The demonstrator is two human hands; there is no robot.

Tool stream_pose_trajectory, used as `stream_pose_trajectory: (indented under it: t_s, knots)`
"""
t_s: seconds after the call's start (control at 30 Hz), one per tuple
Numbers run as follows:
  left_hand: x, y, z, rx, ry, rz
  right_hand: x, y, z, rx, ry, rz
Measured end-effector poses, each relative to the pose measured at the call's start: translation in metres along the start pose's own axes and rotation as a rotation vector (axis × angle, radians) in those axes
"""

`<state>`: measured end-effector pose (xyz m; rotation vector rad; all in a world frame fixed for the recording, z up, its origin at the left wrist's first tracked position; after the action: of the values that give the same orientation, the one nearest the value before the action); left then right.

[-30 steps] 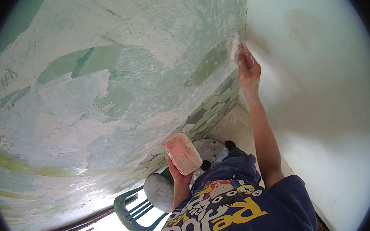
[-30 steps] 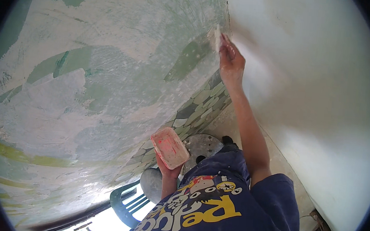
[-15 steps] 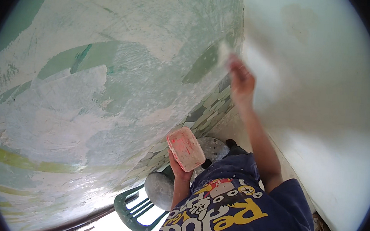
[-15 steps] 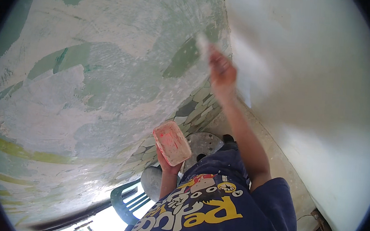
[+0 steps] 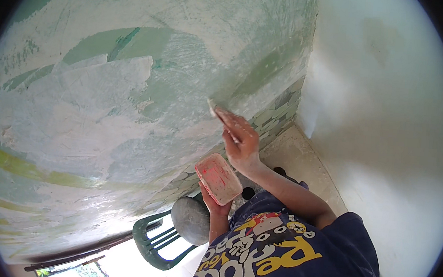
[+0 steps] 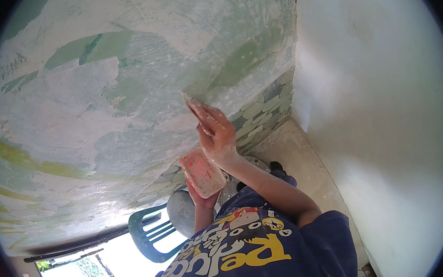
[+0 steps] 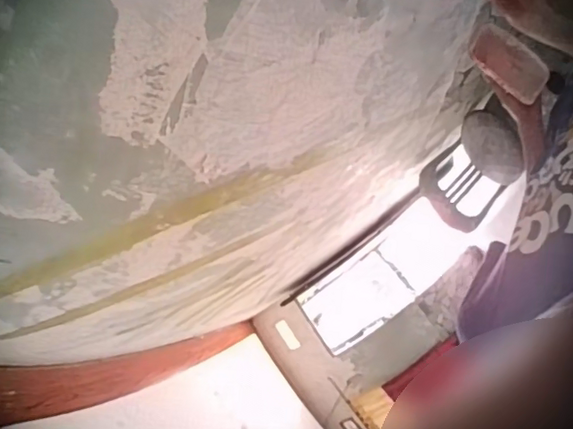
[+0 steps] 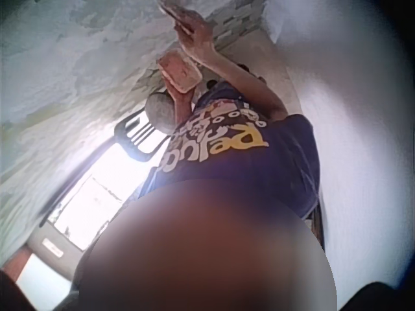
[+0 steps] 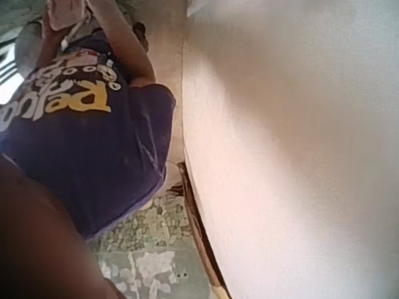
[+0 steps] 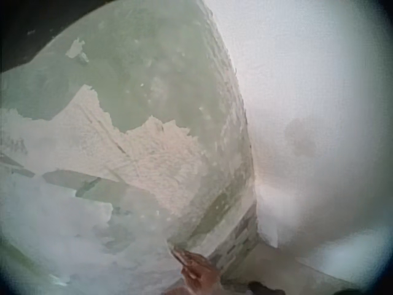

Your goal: Applying wall putty/filler to a wall using a spatula and a plastic container.

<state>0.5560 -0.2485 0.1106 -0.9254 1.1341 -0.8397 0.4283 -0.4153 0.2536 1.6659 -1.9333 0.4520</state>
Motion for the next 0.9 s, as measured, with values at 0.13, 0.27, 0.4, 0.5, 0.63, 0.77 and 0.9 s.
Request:
stream_pose_trajectory:
  t_s: [0.13, 0.27, 0.4, 0.5, 0.63, 0.77, 0.9]
  knots:
    - [-0.002, -0.006, 0.003, -0.002, -0.059, 0.008, -0.008, -0.004, 0.011, 0.374, -0.307, -0.204]
    - [-0.012, -0.021, 0.002, 0.006, -0.019, -0.066, -0.025, 0.032, 0.024, 1.030, -0.862, -0.319]
    - [-0.026, -0.041, -0.009, 0.084, 0.109, -0.126, -0.049, 0.078, 0.009, 0.928, -0.873, -0.267]
    - [-0.040, -0.051, -0.026, 0.102, 0.198, -0.140, -0.060, 0.117, -0.015, 0.320, -0.299, -0.365]
    - [-0.063, -0.052, -0.058, 0.175, 0.287, -0.178, -0.095, 0.163, -0.037, -0.611, 0.743, -0.668]
    - [-0.088, -0.045, -0.082, 0.146, 0.341, -0.213, -0.132, 0.218, -0.033, -0.753, 0.911, -0.573]
    - [-0.113, -0.026, -0.099, 0.164, 0.358, -0.117, -0.183, 0.283, -0.044, -0.811, 0.787, -0.681]
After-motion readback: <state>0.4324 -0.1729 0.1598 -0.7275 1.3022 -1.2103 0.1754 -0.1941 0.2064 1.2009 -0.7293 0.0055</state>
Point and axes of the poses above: each hand's wrist, its own x-axis towards the middle knuckle, its own y-axis out of the back of the hand, z = x × y, the point moved 2 cm from there along x, towards the middle knuckle, and after that the axes turned 10 degrees about -x, right-handed, at the moved point
